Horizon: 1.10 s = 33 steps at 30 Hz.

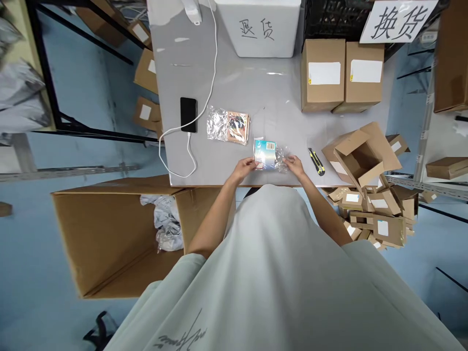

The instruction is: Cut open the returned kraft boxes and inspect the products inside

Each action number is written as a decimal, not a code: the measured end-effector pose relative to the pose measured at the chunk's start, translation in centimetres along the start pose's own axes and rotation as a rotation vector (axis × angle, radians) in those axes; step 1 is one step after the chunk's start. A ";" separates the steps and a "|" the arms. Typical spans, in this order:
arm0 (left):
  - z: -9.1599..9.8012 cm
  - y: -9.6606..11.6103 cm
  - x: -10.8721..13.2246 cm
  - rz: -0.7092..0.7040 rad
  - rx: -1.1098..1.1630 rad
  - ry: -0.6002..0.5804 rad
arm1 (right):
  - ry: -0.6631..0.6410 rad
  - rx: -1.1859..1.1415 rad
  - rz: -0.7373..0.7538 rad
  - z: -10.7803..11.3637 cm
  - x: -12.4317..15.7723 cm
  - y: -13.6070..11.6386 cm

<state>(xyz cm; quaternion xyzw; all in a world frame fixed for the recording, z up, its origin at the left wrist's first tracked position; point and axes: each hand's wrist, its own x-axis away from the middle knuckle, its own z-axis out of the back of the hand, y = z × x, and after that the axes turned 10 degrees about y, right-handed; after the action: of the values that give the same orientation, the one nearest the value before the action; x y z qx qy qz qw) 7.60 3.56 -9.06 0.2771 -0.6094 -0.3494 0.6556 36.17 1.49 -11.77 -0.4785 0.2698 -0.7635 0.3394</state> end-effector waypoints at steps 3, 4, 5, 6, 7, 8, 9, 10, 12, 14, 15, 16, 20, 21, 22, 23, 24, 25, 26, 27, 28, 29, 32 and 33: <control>0.3 0.9 0.1 -0.011 0.025 -0.025 | -0.050 -0.267 -0.138 1.7 0.7 -0.6; 0.3 1.1 0.1 -0.013 0.027 -0.030 | -0.055 -0.349 -0.178 2.2 1.0 -0.8; 0.2 1.3 0.1 -0.014 0.028 -0.033 | -0.052 -0.412 -0.208 2.8 1.3 -1.0; 0.1 1.6 0.1 -0.017 0.029 -0.034 | -0.045 -0.460 -0.235 3.2 1.5 -1.2; 0.0 1.8 0.1 -0.021 0.030 -0.034 | -0.034 -0.492 -0.258 3.7 1.8 -1.3; -0.1 1.9 0.1 -0.025 0.030 -0.035 | -0.022 -0.510 -0.276 4.1 2.0 -1.4; -0.2 2.1 0.1 -0.028 0.031 -0.041 | -0.013 -0.512 -0.287 4.5 2.3 -1.4; -0.3 2.3 0.1 -0.031 0.031 -0.051 | -0.008 -0.500 -0.293 4.9 2.6 -1.4; -0.5 2.6 0.0 -0.034 0.025 -0.082 | -0.008 -0.451 -0.294 5.5 3.1 -1.3; -0.7 2.8 0.0 -0.033 0.008 -0.122 | -0.018 -0.413 -0.282 5.8 3.6 -1.2; -0.7 2.9 -0.1 -0.033 -0.001 -0.140 | -0.023 -0.409 -0.274 6.0 3.8 -1.1; -0.7 3.0 -0.1 -0.035 -0.007 -0.155 | -0.028 -0.419 -0.267 6.0 4.0 -1.0; -0.9 3.2 -0.4 -0.046 -0.012 -0.185 | -0.027 -0.506 -0.250 6.0 4.4 -0.8; -1.0 3.2 -0.5 -0.049 -0.014 -0.181 | -0.006 -0.509 -0.237 5.9 4.4 -0.8; -1.1 3.2 -0.6 -0.051 -0.019 -0.169 | 0.024 -0.502 -0.220 5.8 4.5 -0.9; -1.2 3.1 -0.7 -0.054 -0.025 -0.146 | 0.054 -0.488 -0.200 5.8 4.5 -0.9; -1.3 3.1 -0.8 -0.056 -0.033 -0.111 | 0.079 -0.471 -0.179 5.7 4.5 -1.0; -1.5 3.0 -0.9 -0.057 -0.039 -0.069 | 0.097 -0.455 -0.159 5.7 4.5 -1.1; -1.7 2.9 -1.0 -0.055 -0.046 -0.023 | 0.109 -0.441 -0.137 5.7 4.5 -1.2; -1.8 2.7 -1.1 -0.053 -0.052 0.019 | 0.115 -0.425 -0.114 5.7 4.4 -1.2; -2.0 2.6 -1.2 -0.051 -0.060 0.055 | 0.118 -0.405 -0.091 5.7 4.3 -1.3; -2.2 2.5 -1.2 -0.052 -0.067 0.083 | 0.118 -0.381 -0.069 5.6 4.2 -1.4; -2.5 2.2 -1.2 -0.074 -0.091 0.125 | 0.122 -0.298 -0.015 5.4 3.8 -1.4; -2.5 2.1 -1.2 -0.085 -0.097 0.134 | 0.129 -0.275 -0.002 5.2 3.6 -1.4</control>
<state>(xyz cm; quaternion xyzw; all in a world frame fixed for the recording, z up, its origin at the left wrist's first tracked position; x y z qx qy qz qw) 10.32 5.61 -8.37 0.2935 -0.5341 -0.3866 0.6922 39.48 -0.88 -6.69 -0.4706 0.3925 -0.7490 0.2518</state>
